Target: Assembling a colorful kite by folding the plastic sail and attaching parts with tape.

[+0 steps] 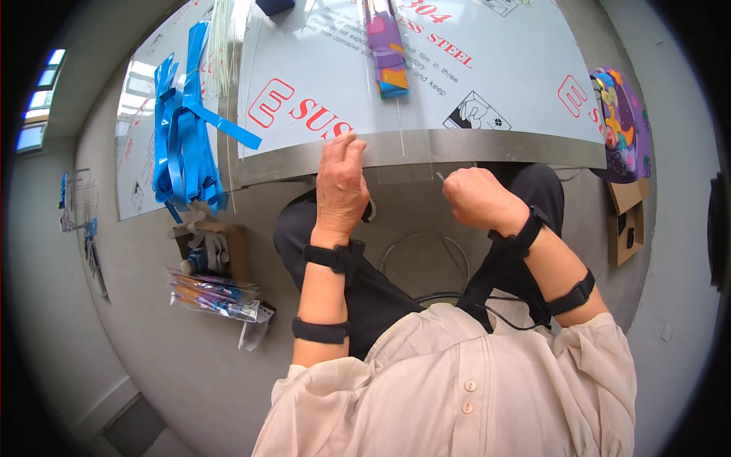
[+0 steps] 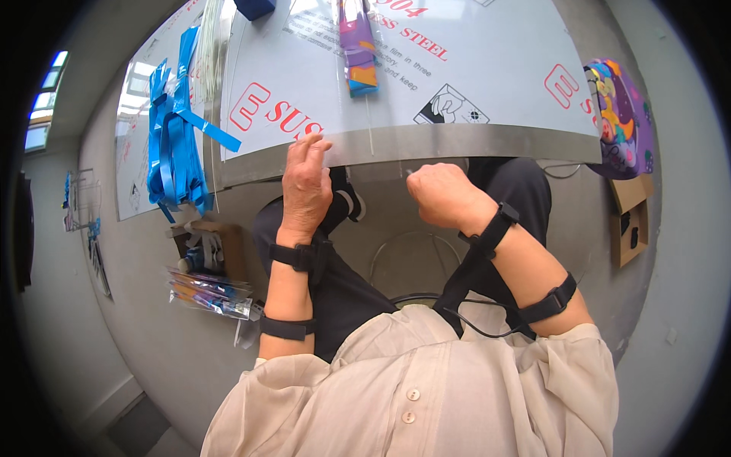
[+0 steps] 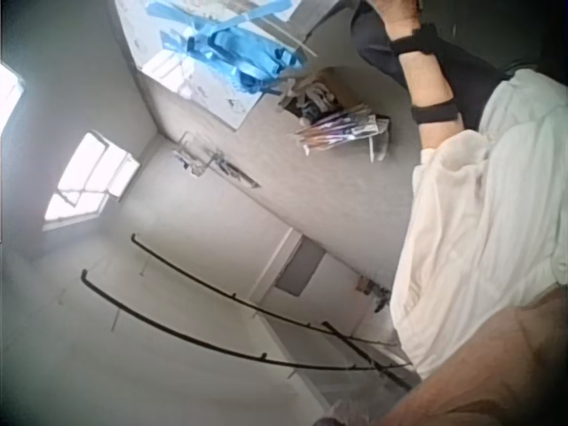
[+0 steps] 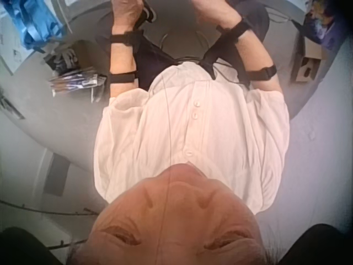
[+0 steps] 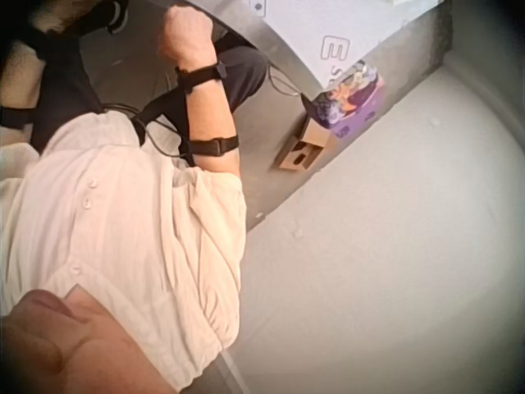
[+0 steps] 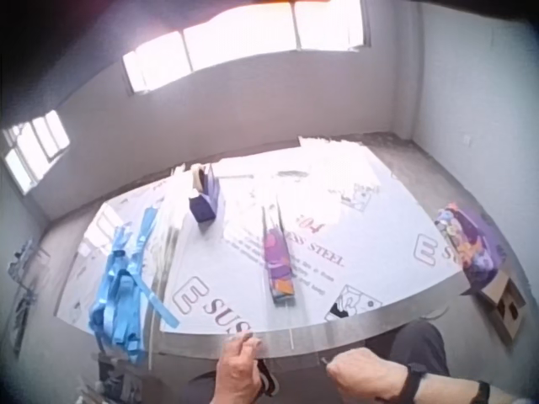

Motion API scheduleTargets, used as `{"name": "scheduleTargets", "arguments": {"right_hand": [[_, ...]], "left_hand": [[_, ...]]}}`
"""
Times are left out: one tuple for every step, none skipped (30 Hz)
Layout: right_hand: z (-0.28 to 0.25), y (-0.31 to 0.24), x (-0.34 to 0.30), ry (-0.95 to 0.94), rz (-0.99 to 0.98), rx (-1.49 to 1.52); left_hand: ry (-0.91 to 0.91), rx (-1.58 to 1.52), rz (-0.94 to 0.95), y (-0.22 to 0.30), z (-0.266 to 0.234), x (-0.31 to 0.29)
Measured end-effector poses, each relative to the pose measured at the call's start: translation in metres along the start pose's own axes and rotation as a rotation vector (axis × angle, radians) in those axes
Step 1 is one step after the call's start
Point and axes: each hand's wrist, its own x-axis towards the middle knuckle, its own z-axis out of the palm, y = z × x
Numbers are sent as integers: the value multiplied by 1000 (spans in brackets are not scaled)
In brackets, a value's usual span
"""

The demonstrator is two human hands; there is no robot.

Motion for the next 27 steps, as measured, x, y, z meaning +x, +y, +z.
{"name": "scheduleTargets", "arguments": {"right_hand": [[-1,-7,6,80,82,-57],[-1,-12,11,159,165,-114],[0,-14,15,223,228,-117],[-1,-13,15,220,227,-117],[-2,-12,14,164,233,-153],[-2,-8,13,107,243,-186],[6,4,10,105,254,-186],[22,22,8,113,139,-3],[31,32,7,120,18,180],[18,22,9,116,17,182],[2,13,10,83,235,572],[-11,3,11,49,458,959],[-15,1,12,129,442,646],[-11,5,12,128,443,646],[-7,9,13,186,291,381],[-6,11,13,240,138,116],[-5,11,12,241,138,115],[-9,7,14,284,126,61],[-11,3,16,328,113,7],[-7,3,20,328,110,8],[1,5,24,492,29,42],[6,6,28,654,-54,75],[10,7,32,655,-53,75],[13,8,36,673,-87,47],[15,9,39,690,-121,20],[18,12,42,690,-121,20],[19,15,44,693,-109,53]], "left_hand": [[-28,95,230,-2,-1,5],[-57,188,461,-4,1,9],[-112,130,477,-8,6,10],[-113,129,475,-12,11,10],[-106,115,483,-16,16,9],[-103,100,493,-18,19,9],[-107,92,500,-16,20,11],[-113,78,484,-14,21,12],[-118,68,465,-12,22,13],[-120,68,461,-11,20,14],[-139,51,440,-11,18,15],[-157,33,422,-9,17,15],[-158,33,422,-9,18,15],[-130,-16,398,-9,19,15],[-100,-65,375,-8,20,15],[-100,-65,376,-8,21,15],[-65,-88,364,-8,22,14],[-29,-110,351,-10,24,13],[-28,-108,350,-12,26,12],[-11,-124,336,-14,27,10],[6,-143,326,-14,28,9],[6,-144,327,-14,30,8],[20,-155,317,-15,32,7],[34,-165,306,-15,33,6],[34,-165,305,-15,35,6],[50,-192,285,-15,36,5],[67,-216,264,-15,36,5]]}}
